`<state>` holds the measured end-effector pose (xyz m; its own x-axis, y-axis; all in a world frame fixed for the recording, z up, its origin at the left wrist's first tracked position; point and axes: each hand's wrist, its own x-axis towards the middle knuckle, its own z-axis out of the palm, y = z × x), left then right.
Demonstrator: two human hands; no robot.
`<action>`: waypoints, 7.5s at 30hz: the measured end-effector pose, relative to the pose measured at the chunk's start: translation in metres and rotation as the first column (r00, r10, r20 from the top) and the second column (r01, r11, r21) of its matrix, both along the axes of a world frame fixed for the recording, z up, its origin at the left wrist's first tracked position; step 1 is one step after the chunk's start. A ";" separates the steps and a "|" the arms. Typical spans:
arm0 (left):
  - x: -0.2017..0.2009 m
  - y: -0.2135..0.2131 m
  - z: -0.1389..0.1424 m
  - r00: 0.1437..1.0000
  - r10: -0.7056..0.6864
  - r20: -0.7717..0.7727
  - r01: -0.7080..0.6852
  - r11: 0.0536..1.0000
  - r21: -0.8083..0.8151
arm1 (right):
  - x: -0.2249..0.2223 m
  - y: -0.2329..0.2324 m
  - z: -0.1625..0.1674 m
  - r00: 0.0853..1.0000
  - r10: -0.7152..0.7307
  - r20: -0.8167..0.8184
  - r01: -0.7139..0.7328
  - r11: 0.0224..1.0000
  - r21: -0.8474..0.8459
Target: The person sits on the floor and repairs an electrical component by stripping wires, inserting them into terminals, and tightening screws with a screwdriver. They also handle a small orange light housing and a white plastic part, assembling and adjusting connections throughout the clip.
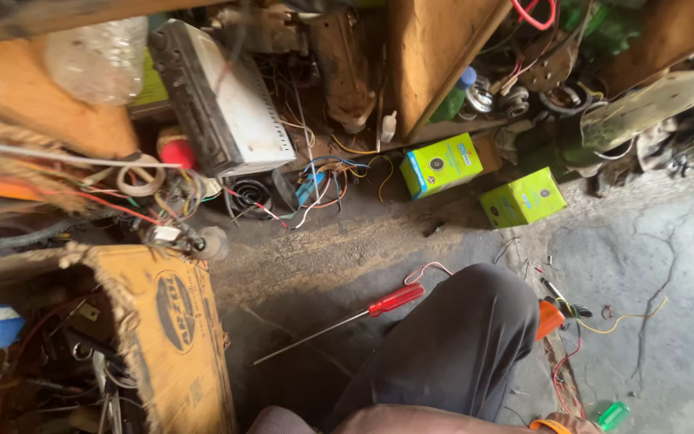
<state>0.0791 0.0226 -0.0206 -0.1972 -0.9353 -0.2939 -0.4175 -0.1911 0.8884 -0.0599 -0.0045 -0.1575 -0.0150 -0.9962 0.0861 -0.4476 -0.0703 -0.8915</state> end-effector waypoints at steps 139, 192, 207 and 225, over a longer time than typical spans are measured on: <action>-0.137 -0.063 -0.093 0.761 0.222 -0.609 0.000 0.939 0.343 | -0.175 0.041 0.099 0.610 -0.334 0.718 0.039 0.918 0.394; -0.118 -0.051 -0.044 0.750 -0.301 -0.589 0.395 0.918 0.033 | -0.182 0.059 0.111 0.849 -0.015 0.528 -0.158 0.947 0.281; -0.103 -0.022 0.043 0.335 -0.144 -0.931 0.589 0.804 0.087 | -0.184 0.116 0.190 0.786 0.095 0.611 -0.100 0.995 -0.026; -0.095 -0.013 0.046 0.159 -0.191 -0.969 0.660 0.750 -0.040 | -0.185 0.123 0.179 0.659 0.164 0.735 -0.107 0.986 -0.124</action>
